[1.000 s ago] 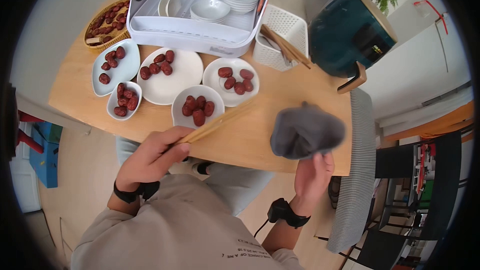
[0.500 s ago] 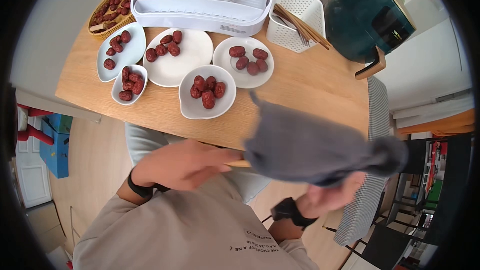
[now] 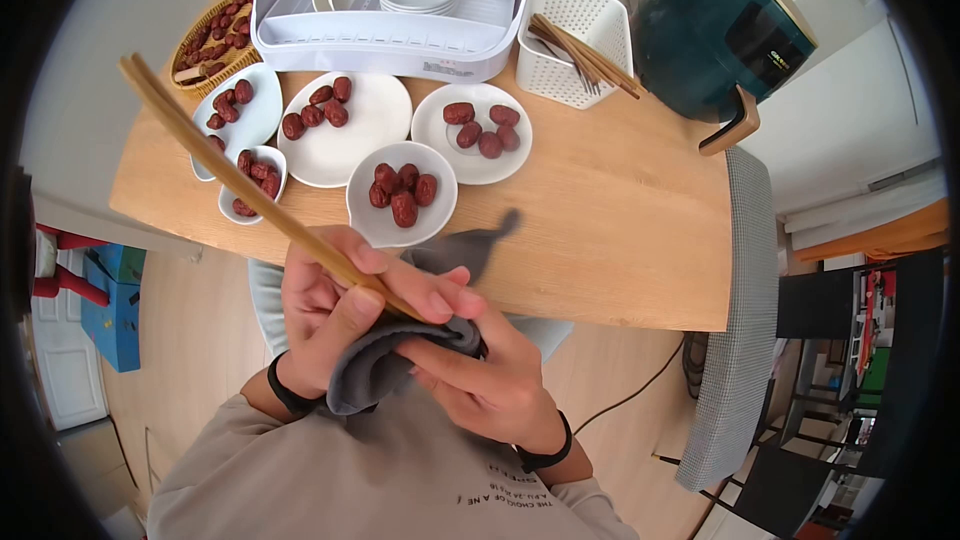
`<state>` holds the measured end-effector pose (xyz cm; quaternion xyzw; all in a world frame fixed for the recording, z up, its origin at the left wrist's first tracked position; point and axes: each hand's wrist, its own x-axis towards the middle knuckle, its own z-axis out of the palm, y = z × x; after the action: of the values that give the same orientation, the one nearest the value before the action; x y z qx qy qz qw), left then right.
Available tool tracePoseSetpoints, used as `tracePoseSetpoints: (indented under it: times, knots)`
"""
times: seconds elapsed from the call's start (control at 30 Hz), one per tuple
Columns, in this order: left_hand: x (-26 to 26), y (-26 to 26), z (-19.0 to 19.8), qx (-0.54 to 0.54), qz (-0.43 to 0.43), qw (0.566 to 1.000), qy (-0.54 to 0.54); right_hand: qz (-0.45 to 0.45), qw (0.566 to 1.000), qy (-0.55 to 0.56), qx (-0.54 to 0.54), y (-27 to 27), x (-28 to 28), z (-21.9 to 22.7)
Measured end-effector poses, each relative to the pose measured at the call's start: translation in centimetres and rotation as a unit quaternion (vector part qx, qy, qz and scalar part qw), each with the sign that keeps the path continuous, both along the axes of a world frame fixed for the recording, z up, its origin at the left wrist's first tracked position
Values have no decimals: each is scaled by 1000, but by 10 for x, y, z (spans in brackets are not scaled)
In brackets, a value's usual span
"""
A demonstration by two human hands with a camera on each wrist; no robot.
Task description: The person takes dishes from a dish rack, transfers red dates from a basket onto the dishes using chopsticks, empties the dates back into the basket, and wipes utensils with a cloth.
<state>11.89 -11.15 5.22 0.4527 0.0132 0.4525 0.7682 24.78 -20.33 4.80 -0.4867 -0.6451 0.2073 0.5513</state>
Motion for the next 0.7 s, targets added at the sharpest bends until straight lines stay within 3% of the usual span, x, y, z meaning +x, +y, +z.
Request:
tracePoseSetpoints:
  times: [0.1, 0.2, 0.27, 0.3, 0.33, 0.37, 0.4, 0.43, 0.47, 0.53, 0.57, 0.6, 0.63, 0.7]
  knots:
    - [-5, 6, 5, -54, 25, 998, -36, -18, 999, -46, 8, -1, 1, 4]
    - [-15, 41, 7, -42, 203, 977, -42, -51, 989, -134, -32, -11, 14, 6]
    - [-35, 80, 7, -8, 245, 969, 42, -142, 984, -105, -35, -37, 44, -10]
    - [-41, 97, 16, 75, 258, 938, 218, -206, 975, -66, -55, -52, 61, -25]
    - [-45, 113, 25, 153, 261, 872, 386, -285, 958, 11, 5, -52, 74, -35]
    - [-44, 130, 28, 157, 261, 871, 385, -360, 927, 88, 65, -51, 85, -43]
    - [-43, 147, 29, 337, 280, 781, 446, -350, 923, 137, 82, -53, 99, -48]
    - [-39, 165, 29, 501, 288, 656, 486, -340, 917, 185, 99, -53, 109, -51]
    - [-35, 184, 31, 504, 287, 655, 485, -362, 910, 189, 74, -51, 113, -55]
    - [-22, 223, 33, 600, 266, 569, 495, -360, 914, 181, -34, -51, 117, -62]
    - [-14, 239, 32, 602, 266, 569, 493, -333, 923, 175, -85, -49, 120, -67]
    - [-7, 255, 30, 602, 234, 552, 527, -304, 948, 90, -29, -41, 121, -72]
    - [-2, 266, 27, 600, 202, 534, 560, -288, 953, 78, -59, -37, 117, -70]
    - [4, 280, 20, 596, 177, 539, 568, -301, 946, 85, -82, -34, 116, -81]
